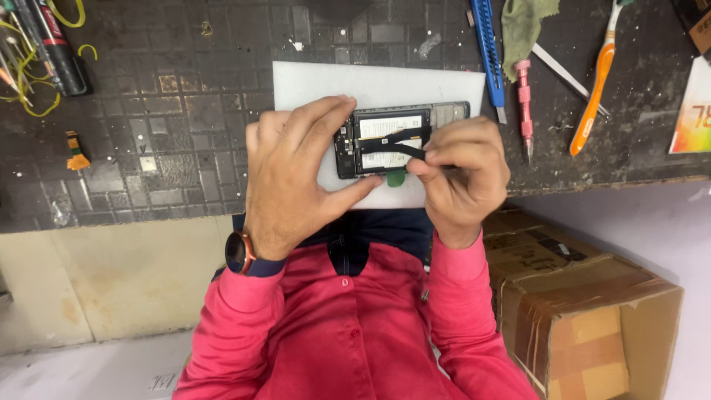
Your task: The person handles a disassembled smartphone, removes a ribbon cable, cleans it with a toothbrush, and reinserts it into the device. The person also uses a small orange tool to adjust internal components.
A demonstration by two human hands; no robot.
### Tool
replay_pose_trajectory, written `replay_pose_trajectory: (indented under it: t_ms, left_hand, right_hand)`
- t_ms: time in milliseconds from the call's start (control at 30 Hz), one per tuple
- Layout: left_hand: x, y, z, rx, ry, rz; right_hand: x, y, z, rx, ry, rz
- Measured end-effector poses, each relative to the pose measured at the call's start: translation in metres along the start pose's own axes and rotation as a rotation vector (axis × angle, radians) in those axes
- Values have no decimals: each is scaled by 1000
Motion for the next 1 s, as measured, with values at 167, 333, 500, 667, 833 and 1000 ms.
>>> replay_pose_trajectory:
  t_ms: [167,333,500,667,833,1000]
  left_hand:
    - [5,-6,0,11,8,30]
    - [10,-4,0,41,3,68]
    - [27,-9,6,18,75,134]
    - [45,-6,6,90,155,191]
    - [52,-5,7,182,193,189]
    - [56,-10,20,176,195,142]
  right_hand:
    - [10,-2,4,-118,-107,138]
    - [9,-2,0,-21,-69,130]
    - [9,0,-2,27,-48,61]
    - [11,-1,3,-78,-84,130]
    - [11,-1,6,-107,-137,39]
    - [8,-3,2,-114,-27,-22]
Point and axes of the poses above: each hand's wrist, its own x-axis towards the middle knuckle, its own y-axis out of the palm, z = x × y, the point moved 1 cm from there along x, towards the middle knuckle, and after that the axes turned 1 degree about x, right-handed, at the moved point
